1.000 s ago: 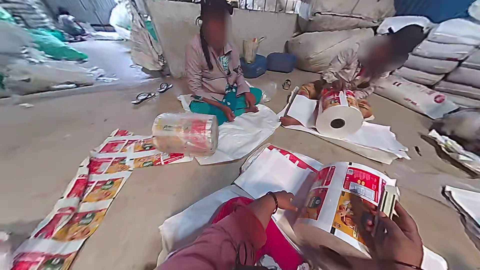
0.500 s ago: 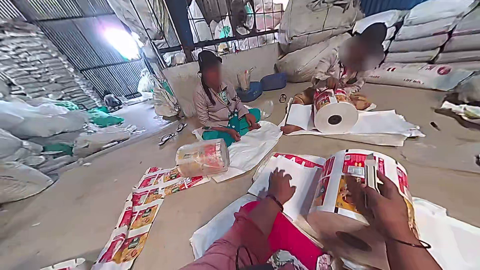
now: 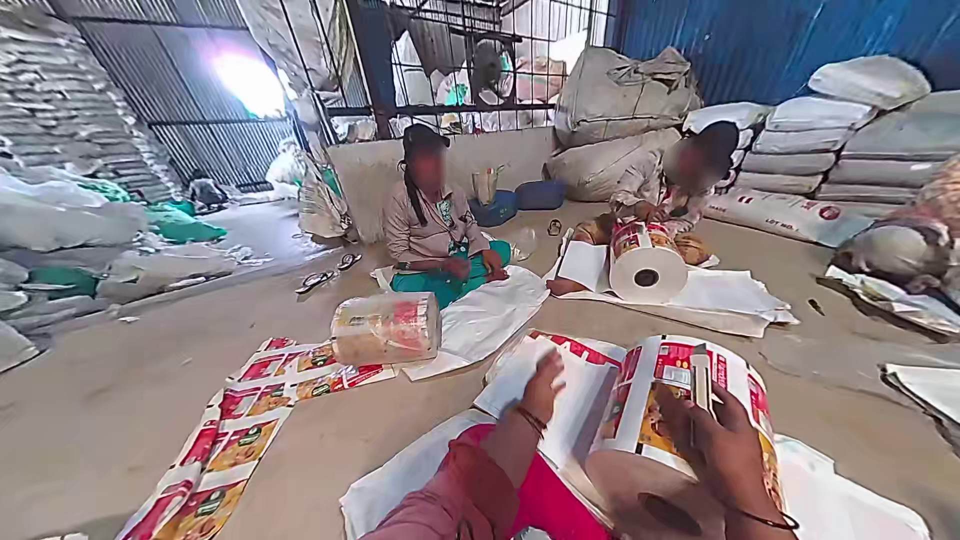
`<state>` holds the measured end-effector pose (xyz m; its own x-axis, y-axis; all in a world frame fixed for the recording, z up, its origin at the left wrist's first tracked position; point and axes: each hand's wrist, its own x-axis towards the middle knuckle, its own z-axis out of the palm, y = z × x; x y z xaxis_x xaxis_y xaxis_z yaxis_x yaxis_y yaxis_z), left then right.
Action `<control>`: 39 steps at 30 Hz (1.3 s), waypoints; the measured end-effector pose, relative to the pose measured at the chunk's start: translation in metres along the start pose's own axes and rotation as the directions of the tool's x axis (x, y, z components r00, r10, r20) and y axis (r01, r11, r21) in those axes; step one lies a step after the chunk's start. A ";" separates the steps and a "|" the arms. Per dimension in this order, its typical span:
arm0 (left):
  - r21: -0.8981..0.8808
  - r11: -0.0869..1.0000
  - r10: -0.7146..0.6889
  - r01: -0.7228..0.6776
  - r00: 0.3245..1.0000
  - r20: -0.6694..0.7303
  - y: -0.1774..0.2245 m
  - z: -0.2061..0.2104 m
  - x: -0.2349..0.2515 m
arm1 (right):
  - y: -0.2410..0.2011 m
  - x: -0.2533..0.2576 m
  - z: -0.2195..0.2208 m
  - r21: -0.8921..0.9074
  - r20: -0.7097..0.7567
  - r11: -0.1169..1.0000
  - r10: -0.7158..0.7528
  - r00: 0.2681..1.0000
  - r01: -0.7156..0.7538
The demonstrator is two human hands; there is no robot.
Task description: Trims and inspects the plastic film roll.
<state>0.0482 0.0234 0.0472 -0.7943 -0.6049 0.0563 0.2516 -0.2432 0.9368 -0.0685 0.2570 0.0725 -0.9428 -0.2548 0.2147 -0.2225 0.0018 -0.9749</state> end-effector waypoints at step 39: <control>0.886 0.257 0.782 -0.386 0.622 0.044 0.067 -0.034 -0.003 | -0.008 -0.001 -0.001 0.040 0.019 0.997 0.065 0.998 -0.066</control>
<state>0.0866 -0.0168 0.0976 -0.3213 -0.5332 0.7826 -0.1185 0.8426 0.5254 -0.0662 0.2578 0.0805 -0.9506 -0.2721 0.1494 -0.1496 -0.0202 -0.9885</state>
